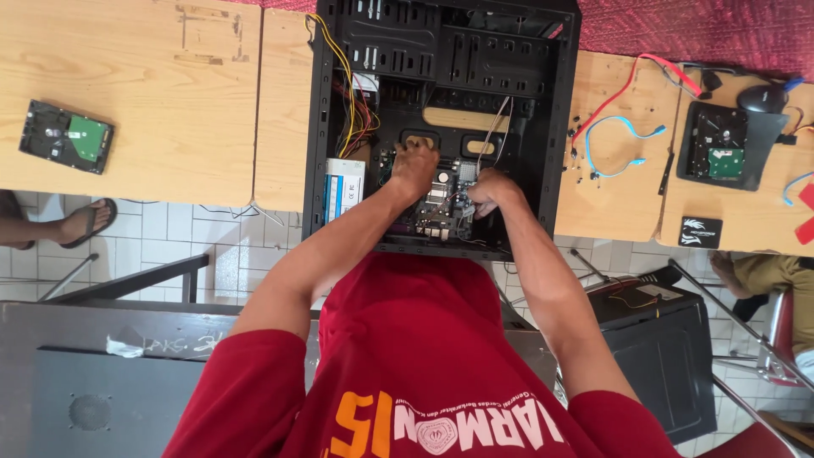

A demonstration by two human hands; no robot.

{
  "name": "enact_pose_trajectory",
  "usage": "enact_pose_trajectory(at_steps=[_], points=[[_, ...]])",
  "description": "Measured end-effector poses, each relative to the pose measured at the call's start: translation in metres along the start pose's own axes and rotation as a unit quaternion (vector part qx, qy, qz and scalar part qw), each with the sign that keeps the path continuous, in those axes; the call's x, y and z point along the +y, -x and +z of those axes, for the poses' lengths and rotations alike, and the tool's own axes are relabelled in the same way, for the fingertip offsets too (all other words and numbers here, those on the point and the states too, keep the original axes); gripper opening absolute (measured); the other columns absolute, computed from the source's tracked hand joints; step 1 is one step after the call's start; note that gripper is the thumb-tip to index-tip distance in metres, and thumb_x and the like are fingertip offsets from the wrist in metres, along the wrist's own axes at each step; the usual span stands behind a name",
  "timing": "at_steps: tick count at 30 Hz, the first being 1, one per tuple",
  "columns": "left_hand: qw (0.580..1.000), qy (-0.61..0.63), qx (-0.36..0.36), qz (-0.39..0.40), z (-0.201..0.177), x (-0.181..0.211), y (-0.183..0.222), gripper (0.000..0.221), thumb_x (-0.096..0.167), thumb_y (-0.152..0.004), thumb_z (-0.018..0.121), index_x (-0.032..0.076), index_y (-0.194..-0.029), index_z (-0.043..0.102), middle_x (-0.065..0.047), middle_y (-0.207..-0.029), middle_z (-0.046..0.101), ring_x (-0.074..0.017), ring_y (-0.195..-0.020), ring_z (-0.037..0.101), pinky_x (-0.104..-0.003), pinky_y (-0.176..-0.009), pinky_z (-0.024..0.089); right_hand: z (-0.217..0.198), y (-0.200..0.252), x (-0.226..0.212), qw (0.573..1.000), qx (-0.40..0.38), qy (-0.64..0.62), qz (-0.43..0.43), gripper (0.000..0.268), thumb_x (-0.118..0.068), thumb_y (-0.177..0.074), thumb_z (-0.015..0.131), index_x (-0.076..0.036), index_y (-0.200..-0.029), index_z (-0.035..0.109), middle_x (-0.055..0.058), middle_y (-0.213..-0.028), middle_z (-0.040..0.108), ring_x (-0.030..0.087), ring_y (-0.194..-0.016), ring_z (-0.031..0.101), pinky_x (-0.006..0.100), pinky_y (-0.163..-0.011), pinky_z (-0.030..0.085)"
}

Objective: The person is placing a motherboard into a computer case, aligning it, and securing it with screws using a screwdriver.

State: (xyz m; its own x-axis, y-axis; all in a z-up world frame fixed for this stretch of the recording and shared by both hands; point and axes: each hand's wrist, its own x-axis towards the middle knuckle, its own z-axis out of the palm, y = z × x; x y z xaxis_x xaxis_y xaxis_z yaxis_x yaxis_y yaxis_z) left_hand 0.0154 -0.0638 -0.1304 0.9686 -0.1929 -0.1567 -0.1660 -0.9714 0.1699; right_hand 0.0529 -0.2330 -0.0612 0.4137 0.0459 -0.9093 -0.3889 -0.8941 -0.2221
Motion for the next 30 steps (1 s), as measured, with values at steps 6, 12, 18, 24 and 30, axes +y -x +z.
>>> enact_pose_trajectory(at_steps=[6,12,18,24,30], points=[[0.998,-0.017,0.053,0.007,0.04,-0.007,-0.014,0.026,0.004,-0.07,0.08,-0.002,-0.095,0.078,-0.026,-0.088,0.066,-0.0446,-0.083,0.069,-0.058,-0.069,0.057,0.006,0.004,-0.003,1.0,0.018,0.004,-0.009,0.061,-0.024,-0.091,0.059,0.028,-0.122,0.055,0.045,-0.099,0.066,0.045,-0.083,0.073,0.05,-0.07,0.064],[0.999,-0.001,0.033,0.008,0.084,-0.01,-0.031,0.014,-0.002,-0.072,0.072,-0.001,-0.084,0.079,-0.024,-0.078,0.071,-0.0432,-0.079,0.072,-0.069,-0.075,0.053,0.006,0.018,-0.01,0.999,0.035,0.016,-0.004,0.055,-0.02,-0.092,0.057,0.028,-0.119,0.057,0.044,-0.096,0.067,0.045,-0.081,0.073,0.05,-0.07,0.063],[1.0,0.016,-0.019,-0.012,0.071,-0.009,-0.028,0.018,-0.005,-0.075,0.07,-0.002,-0.09,0.079,-0.023,-0.088,0.075,-0.0439,-0.087,0.073,-0.075,-0.092,0.044,0.007,0.01,-0.006,0.999,0.022,0.031,-0.025,0.054,-0.024,-0.09,0.057,0.024,-0.116,0.062,0.042,-0.092,0.069,0.042,-0.076,0.074,0.046,-0.067,0.064],[0.999,-0.009,0.043,-0.022,0.037,-0.005,-0.005,0.018,-0.006,-0.075,0.07,-0.004,-0.091,0.078,-0.023,-0.082,0.074,-0.041,-0.081,0.073,-0.077,-0.1,0.036,0.008,-0.002,0.001,0.999,0.019,0.037,-0.028,0.054,-0.024,-0.091,0.056,0.024,-0.116,0.062,0.042,-0.091,0.069,0.042,-0.074,0.074,0.046,-0.066,0.065],[0.989,-0.023,0.141,-0.033,0.034,-0.004,-0.004,0.02,-0.005,-0.076,0.07,-0.009,-0.096,0.074,-0.023,-0.08,0.072,-0.0396,-0.078,0.072,-0.074,-0.106,0.035,0.005,0.004,-0.008,0.999,0.023,0.027,-0.035,0.049,-0.018,-0.091,0.054,0.025,-0.113,0.063,0.042,-0.091,0.068,0.043,-0.075,0.074,0.047,-0.066,0.065]])
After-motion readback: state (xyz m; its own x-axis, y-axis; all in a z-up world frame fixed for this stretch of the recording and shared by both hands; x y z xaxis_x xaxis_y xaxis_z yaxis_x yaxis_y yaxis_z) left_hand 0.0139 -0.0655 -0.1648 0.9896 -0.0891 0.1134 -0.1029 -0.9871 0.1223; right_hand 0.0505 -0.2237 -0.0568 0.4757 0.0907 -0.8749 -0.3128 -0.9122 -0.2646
